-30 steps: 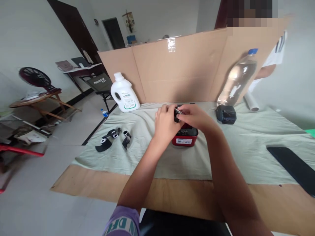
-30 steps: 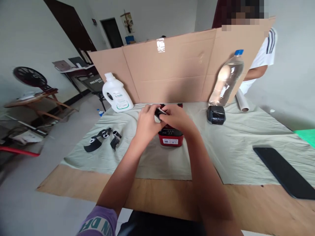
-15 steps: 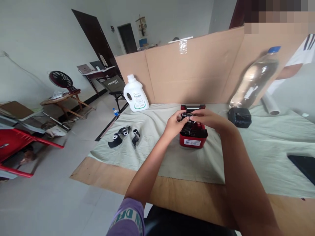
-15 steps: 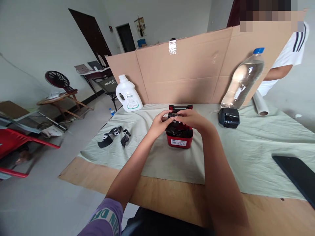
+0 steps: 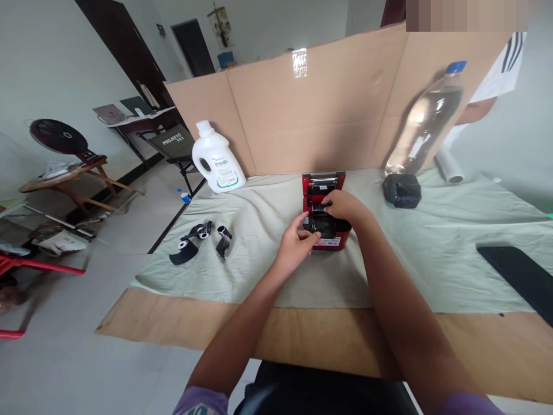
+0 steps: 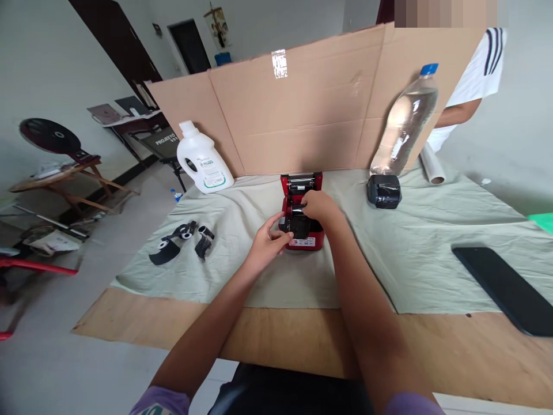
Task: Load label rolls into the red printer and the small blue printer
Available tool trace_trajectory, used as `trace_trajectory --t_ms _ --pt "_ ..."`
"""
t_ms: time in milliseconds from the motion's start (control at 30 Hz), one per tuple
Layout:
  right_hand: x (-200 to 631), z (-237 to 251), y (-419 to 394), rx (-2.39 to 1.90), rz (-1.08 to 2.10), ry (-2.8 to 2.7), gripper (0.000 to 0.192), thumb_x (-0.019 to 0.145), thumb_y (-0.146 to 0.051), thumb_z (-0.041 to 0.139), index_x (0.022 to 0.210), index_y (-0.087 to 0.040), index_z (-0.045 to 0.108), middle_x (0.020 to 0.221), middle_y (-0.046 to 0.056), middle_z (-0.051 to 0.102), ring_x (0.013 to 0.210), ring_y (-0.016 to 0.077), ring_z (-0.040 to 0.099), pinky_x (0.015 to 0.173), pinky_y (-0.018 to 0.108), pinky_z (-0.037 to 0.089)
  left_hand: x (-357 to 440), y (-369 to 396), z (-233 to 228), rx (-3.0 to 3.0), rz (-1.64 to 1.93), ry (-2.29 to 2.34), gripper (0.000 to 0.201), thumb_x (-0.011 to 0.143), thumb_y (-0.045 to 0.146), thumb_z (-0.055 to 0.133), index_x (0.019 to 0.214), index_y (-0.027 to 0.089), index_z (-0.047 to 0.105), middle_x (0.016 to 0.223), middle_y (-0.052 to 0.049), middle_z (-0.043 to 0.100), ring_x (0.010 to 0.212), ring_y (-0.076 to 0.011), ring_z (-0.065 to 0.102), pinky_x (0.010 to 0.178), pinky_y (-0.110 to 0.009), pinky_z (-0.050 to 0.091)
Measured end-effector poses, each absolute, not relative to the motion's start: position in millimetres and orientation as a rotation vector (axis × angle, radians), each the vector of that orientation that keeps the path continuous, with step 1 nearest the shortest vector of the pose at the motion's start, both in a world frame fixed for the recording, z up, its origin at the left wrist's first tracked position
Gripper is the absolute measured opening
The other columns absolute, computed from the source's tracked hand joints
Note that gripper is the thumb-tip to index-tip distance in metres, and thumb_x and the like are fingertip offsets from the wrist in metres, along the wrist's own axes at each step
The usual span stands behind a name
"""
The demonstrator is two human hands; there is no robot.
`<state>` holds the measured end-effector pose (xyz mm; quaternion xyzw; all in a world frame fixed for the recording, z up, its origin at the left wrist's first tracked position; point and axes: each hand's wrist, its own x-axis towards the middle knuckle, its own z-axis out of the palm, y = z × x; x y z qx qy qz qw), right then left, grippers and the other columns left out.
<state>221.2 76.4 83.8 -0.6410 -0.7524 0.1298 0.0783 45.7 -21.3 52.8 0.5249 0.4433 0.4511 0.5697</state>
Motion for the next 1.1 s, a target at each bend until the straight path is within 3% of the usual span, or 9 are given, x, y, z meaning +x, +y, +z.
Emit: trace_trajectory --t_ms 167,233,300,500,667,733,867,1100 --pt "211 88 67 -2.055 0.323 -2.215 0.032 0.082 -0.020 0.064 0.111 -0.022 0.076 0.113 0.012 0.074 0.117 0.0314 0.062 0.093 0.038 0.049 52 -19 46 1.145 1.101 1.036 0.082 0.074 0.035 0.080 0.146 0.013 0.046 0.064 0.000 0.070 0.038 -0.0043 0.039 0.041 -0.019 0.031" --pt "216 96 64 -1.999 0.425 -2.189 0.021 0.083 -0.029 0.066 0.099 -0.021 0.078 0.099 0.012 0.075 0.107 0.0313 0.065 0.088 0.038 0.050 52 -19 47 1.113 1.116 1.016 0.082 0.074 0.035 0.080 0.146 0.012 0.045 0.065 0.000 0.071 0.037 -0.0040 0.038 0.042 -0.019 0.031" --pt "224 103 62 -1.937 0.466 -2.070 0.023 0.085 -0.039 0.065 0.088 -0.019 0.076 0.087 0.013 0.074 0.093 0.0309 0.067 0.082 0.038 0.051 52 -19 45 1.091 1.129 1.004 0.081 0.075 0.034 0.079 0.146 0.012 0.045 0.068 -0.001 0.072 0.037 -0.0037 0.038 0.042 -0.019 0.031" --pt "241 102 71 -1.608 0.238 -1.497 0.034 0.088 -0.040 0.059 0.112 -0.017 0.066 0.111 0.015 0.071 0.109 0.0307 0.062 0.096 0.043 0.046 53 -19 38 1.065 1.150 0.984 0.083 0.075 0.035 0.079 0.146 0.012 0.044 0.069 -0.002 0.073 0.037 -0.0035 0.037 0.042 -0.020 0.030" --pt "243 89 71 -1.475 0.423 -1.360 0.024 0.081 -0.040 0.056 0.088 -0.020 0.067 0.091 0.009 0.070 0.087 0.0242 0.062 0.087 0.039 0.048 55 -22 37 1.052 1.179 0.979 0.079 0.074 0.033 0.079 0.142 0.011 0.047 0.065 0.001 0.071 0.039 -0.0042 0.039 0.042 -0.019 0.029" --pt "246 78 65 -1.427 0.582 -1.268 0.031 0.073 -0.038 0.059 0.096 -0.020 0.067 0.089 0.005 0.067 0.083 0.0218 0.061 0.080 0.036 0.049 56 -24 38 1.056 1.185 0.983 0.076 0.075 0.031 0.077 0.142 0.009 0.048 0.064 0.002 0.069 0.039 -0.0043 0.039 0.041 -0.020 0.029" --pt "253 45 50 -1.324 0.884 -1.151 0.061 0.062 -0.035 0.062 0.122 -0.025 0.060 0.110 0.005 0.065 0.093 0.0209 0.061 0.074 0.032 0.050 57 -25 38 1.096 1.217 0.975 0.074 0.074 0.030 0.076 0.140 0.009 0.049 0.062 0.004 0.067 0.039 -0.0044 0.039 0.041 -0.020 0.029" --pt "252 2 47 -1.099 1.095 -1.116 0.065 0.072 -0.040 0.060 0.136 -0.028 0.053 0.132 0.005 0.064 0.116 0.0236 0.062 0.089 0.034 0.053 56 -28 43 1.108 1.271 0.929 0.075 0.075 0.039 0.078 0.138 0.012 0.050 0.069 0.000 0.071 0.040 -0.0039 0.038 0.044 -0.021 0.030"
